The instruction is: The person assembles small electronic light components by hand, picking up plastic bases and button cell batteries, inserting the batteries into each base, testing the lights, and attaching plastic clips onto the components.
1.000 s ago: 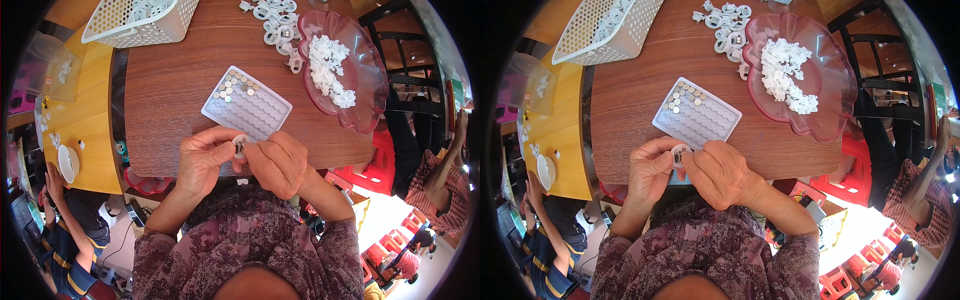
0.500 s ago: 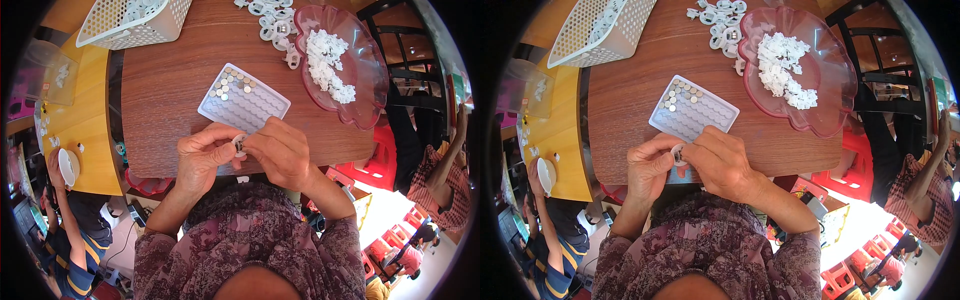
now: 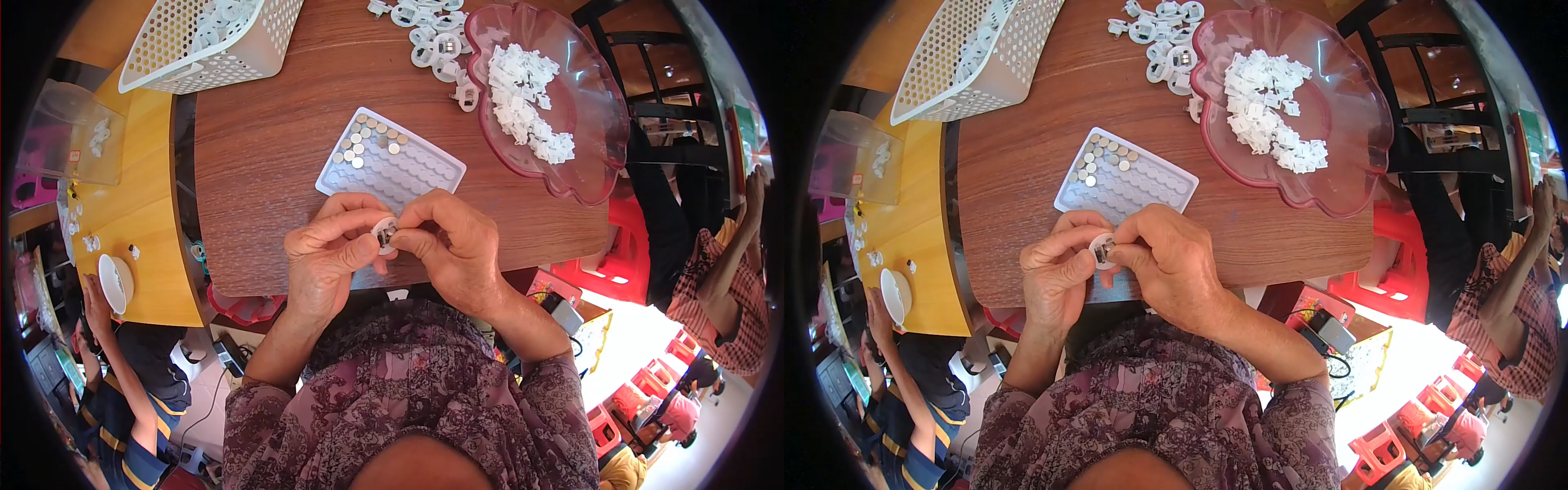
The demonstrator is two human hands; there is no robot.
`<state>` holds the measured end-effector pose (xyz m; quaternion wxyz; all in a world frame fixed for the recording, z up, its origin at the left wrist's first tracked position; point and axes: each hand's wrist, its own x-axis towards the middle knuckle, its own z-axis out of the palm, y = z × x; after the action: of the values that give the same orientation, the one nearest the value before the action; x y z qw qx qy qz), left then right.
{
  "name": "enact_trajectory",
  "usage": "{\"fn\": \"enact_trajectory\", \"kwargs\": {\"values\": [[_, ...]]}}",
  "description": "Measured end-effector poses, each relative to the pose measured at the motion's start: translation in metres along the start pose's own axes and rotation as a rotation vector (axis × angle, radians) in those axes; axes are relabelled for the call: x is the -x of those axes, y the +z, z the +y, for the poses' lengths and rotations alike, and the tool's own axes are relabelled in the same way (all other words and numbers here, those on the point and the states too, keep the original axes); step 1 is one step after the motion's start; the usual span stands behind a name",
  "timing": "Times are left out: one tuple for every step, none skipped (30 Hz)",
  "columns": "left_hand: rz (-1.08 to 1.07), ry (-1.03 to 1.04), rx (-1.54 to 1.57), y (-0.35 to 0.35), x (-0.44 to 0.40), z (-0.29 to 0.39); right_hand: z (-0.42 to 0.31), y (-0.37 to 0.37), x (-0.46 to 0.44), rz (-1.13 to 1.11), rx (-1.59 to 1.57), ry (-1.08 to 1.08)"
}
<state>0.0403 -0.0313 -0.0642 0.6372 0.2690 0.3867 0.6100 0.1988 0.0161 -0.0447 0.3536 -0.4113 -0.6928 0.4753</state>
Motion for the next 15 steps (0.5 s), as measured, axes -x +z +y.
{"fn": "enact_trajectory", "kwargs": {"values": [[0.000, -0.021, 0.009, -0.001, 0.000, 0.001, 0.000, 0.000, 0.000, 0.001, 0.000, 0.000], [0.001, -0.042, 0.018, -0.002, 0.000, 0.001, 0.000, 0.000, 0.001, -0.019, -0.044, 0.042], [0.001, -0.042, 0.018, -0.002, 0.000, 0.001, 0.000, 0.000, 0.001, -0.039, -0.089, 0.083], [0.010, -0.046, 0.024, -0.002, 0.000, 0.000, -0.001, 0.000, 0.000, -0.040, -0.090, 0.084], [0.018, -0.049, 0.031, -0.001, 0.000, 0.000, -0.004, 0.000, -0.001, -0.045, -0.163, 0.195], [0.017, -0.050, 0.031, -0.001, 0.000, -0.002, -0.006, 0.000, -0.003, -0.049, -0.237, 0.305], [0.020, -0.025, 0.008, 0.000, 0.000, -0.003, -0.008, 0.001, -0.003, -0.047, -0.238, 0.307], [0.022, 0.002, -0.014, 0.000, 0.000, -0.005, -0.008, 0.001, -0.004, -0.041, -0.217, 0.315], [0.022, 0.002, -0.014, -0.001, -0.001, -0.005, -0.009, 0.002, -0.005, -0.035, -0.196, 0.322], [0.029, -0.007, -0.004, -0.001, -0.001, -0.006, -0.011, 0.002, -0.006, -0.035, -0.197, 0.323], [0.036, -0.018, 0.007, -0.001, -0.002, -0.006, -0.013, 0.003, -0.007, -0.022, -0.209, 0.348], [0.035, -0.018, 0.008, 0.000, -0.002, -0.007, -0.015, 0.004, -0.008, -0.007, -0.220, 0.373], [0.046, -0.023, 0.018, 0.001, -0.002, -0.007, -0.015, 0.006, -0.009, -0.006, -0.219, 0.372], [0.059, -0.029, 0.027, 0.001, -0.003, -0.007, -0.014, 0.009, -0.009, 0.024, -0.272, 0.381], [0.057, -0.029, 0.025, 0.001, -0.003, -0.008, -0.013, 0.011, -0.009, 0.056, -0.325, 0.388]]}}
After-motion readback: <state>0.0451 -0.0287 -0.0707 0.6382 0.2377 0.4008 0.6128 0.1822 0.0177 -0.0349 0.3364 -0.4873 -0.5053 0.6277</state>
